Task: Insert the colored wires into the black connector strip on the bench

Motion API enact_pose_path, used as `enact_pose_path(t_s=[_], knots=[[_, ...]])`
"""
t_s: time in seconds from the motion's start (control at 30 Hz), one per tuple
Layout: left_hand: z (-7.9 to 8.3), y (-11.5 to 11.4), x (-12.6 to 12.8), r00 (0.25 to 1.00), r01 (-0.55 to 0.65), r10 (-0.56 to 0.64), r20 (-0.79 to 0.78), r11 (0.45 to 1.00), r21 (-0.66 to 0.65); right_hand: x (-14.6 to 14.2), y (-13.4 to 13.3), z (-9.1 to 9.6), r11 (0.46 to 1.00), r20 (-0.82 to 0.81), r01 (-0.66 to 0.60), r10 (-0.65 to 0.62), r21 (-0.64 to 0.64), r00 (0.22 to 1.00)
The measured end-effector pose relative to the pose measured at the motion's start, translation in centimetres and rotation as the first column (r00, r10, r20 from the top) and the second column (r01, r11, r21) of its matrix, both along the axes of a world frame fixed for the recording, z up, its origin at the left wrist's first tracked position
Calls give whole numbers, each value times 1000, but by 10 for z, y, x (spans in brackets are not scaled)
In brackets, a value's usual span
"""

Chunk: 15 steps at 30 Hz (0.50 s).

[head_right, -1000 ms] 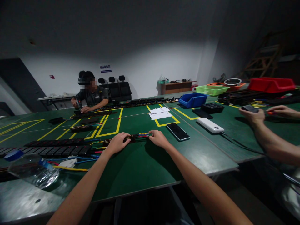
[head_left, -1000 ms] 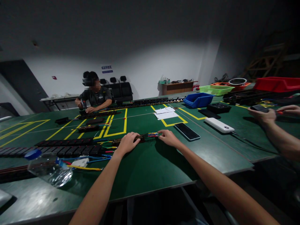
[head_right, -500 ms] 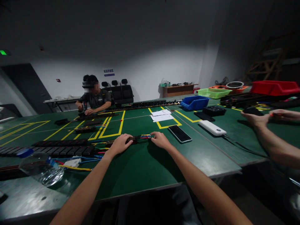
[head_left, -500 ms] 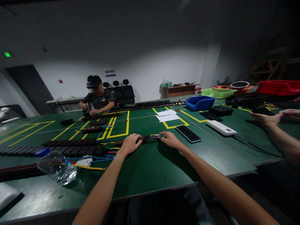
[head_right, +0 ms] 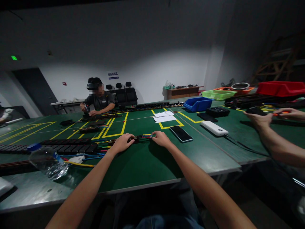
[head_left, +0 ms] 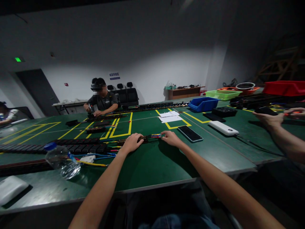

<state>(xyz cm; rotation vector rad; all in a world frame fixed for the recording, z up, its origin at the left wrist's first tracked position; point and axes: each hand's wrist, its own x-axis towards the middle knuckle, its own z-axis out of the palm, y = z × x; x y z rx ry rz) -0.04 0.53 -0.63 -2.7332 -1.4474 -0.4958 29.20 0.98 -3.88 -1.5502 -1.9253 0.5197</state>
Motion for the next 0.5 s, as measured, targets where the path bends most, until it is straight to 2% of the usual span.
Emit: enact_pose_path(t_s=[0.3,0.43,0.5], knots=[[0,1,0,1000,4,-3,-19,1000,19,-2,-2,4,1000,-7,6,-6,7,1000],[-2,3,-1,1000,15,-15,-10,1000,21,-4,-1,6,999,-100,30,-34,-40,994],[-2,4,-2,1000,20,-20,-5,1000,18,-5,-1,7,998,-210,21,-32,-55,977]])
